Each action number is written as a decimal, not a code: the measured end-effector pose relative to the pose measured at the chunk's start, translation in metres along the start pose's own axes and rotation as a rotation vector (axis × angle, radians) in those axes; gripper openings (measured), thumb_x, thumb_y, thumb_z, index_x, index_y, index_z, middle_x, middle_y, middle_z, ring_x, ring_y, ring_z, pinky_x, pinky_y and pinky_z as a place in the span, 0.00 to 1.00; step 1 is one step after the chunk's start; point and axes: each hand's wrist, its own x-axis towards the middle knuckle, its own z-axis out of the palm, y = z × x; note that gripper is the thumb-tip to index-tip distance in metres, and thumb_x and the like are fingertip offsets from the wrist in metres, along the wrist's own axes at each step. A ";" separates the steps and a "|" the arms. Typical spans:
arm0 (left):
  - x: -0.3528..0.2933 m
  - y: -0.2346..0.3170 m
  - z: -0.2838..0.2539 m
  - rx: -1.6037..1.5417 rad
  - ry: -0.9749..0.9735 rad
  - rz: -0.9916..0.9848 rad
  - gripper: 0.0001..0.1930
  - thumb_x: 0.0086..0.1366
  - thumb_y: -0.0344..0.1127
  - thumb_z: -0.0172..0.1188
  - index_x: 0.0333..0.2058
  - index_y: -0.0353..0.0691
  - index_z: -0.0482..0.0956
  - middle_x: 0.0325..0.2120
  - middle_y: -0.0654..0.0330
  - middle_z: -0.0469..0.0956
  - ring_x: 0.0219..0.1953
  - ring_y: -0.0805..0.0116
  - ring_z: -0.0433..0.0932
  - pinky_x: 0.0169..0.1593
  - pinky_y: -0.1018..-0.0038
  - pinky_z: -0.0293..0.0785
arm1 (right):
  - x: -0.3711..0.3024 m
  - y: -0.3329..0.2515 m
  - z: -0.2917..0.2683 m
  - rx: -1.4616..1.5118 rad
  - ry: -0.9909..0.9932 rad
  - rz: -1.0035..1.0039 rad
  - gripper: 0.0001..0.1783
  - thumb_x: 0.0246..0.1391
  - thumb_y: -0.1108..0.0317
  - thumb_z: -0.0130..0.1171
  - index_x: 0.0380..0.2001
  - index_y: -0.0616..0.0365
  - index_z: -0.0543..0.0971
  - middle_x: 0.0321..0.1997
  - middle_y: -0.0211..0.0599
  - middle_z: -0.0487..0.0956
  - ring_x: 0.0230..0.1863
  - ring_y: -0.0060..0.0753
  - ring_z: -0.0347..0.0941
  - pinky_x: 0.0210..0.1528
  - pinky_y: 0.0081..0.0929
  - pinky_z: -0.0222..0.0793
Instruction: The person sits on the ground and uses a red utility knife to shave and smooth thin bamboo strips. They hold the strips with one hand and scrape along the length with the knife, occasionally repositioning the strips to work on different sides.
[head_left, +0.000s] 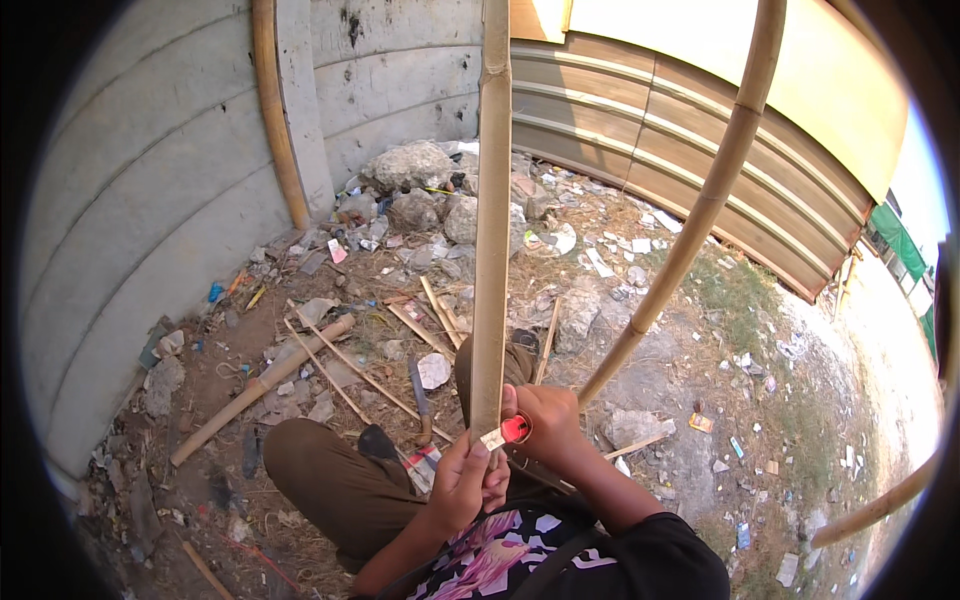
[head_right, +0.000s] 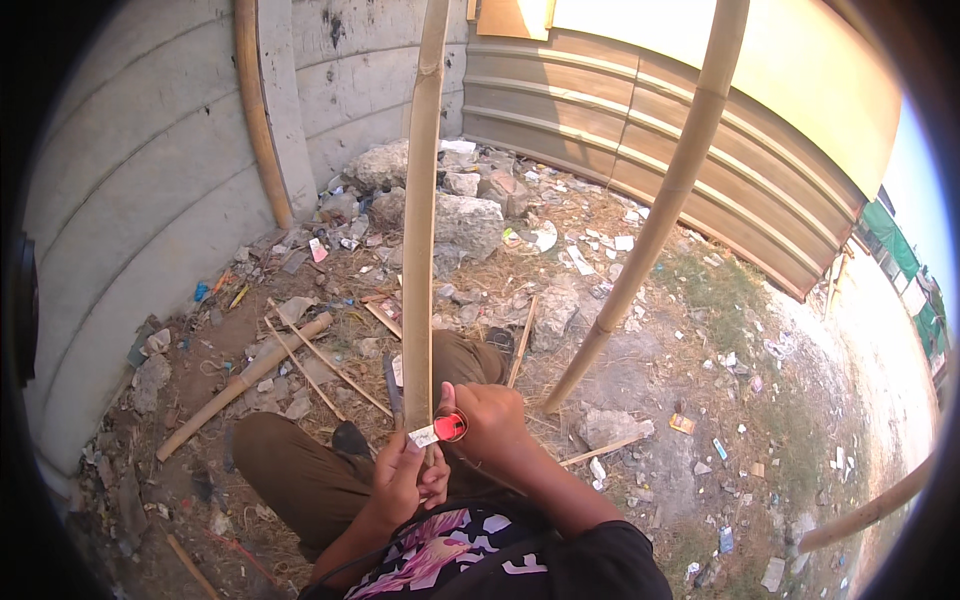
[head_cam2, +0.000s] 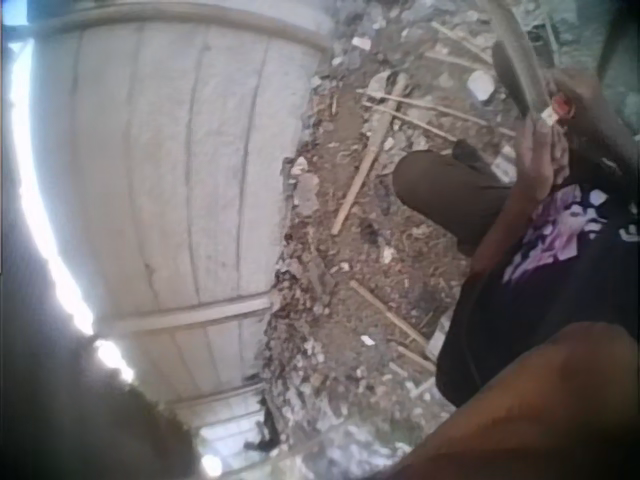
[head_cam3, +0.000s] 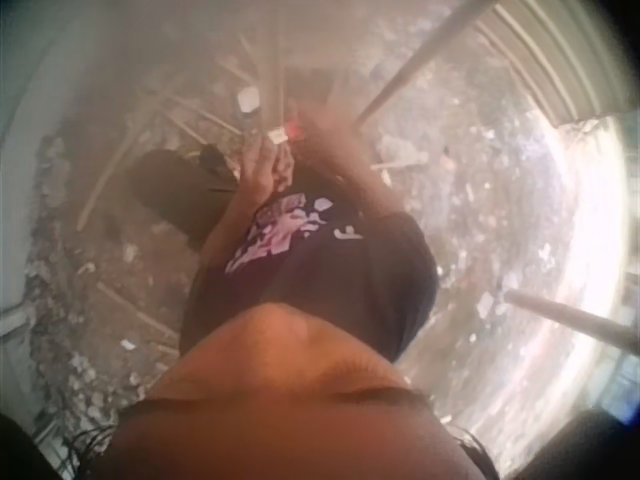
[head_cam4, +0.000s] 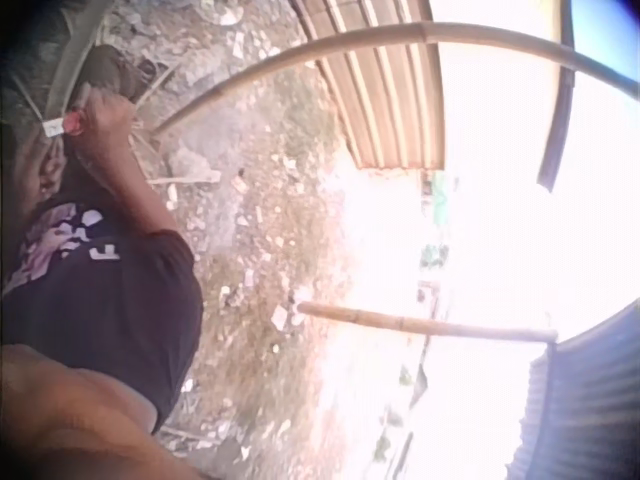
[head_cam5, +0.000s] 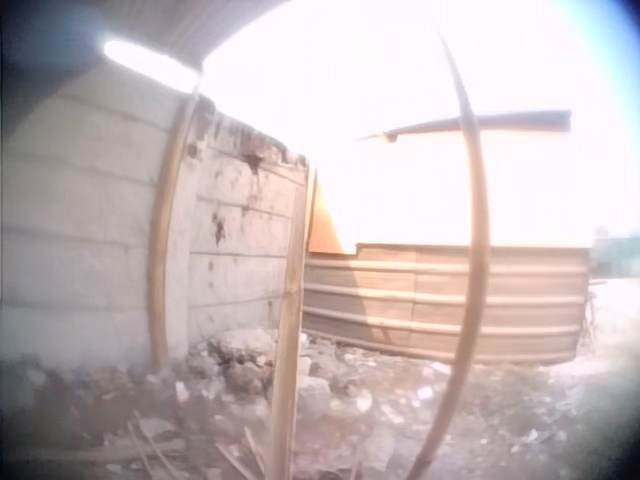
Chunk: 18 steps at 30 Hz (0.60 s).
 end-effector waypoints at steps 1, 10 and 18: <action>-0.001 -0.001 0.000 0.008 -0.014 -0.020 0.15 0.80 0.44 0.38 0.44 0.37 0.66 0.23 0.65 0.63 0.19 0.80 0.62 0.21 0.80 0.63 | -0.002 0.006 0.002 -0.024 0.030 -0.021 0.15 0.58 0.73 0.58 0.19 0.56 0.69 0.14 0.38 0.66 0.13 0.45 0.67 0.18 0.41 0.61; -0.003 -0.003 0.009 -0.022 0.033 -0.036 0.16 0.80 0.45 0.39 0.40 0.37 0.66 0.21 0.65 0.63 0.18 0.80 0.60 0.19 0.80 0.60 | 0.021 0.024 0.008 -0.081 0.154 -0.107 0.17 0.60 0.74 0.57 0.17 0.55 0.67 0.13 0.37 0.64 0.12 0.40 0.64 0.17 0.39 0.60; -0.010 -0.027 0.017 -0.025 -0.116 -0.206 0.14 0.80 0.44 0.40 0.43 0.38 0.67 0.22 0.67 0.63 0.18 0.83 0.59 0.20 0.82 0.58 | 0.109 0.087 -0.032 -0.026 0.375 0.316 0.12 0.66 0.66 0.54 0.29 0.60 0.80 0.17 0.40 0.75 0.17 0.38 0.72 0.23 0.32 0.66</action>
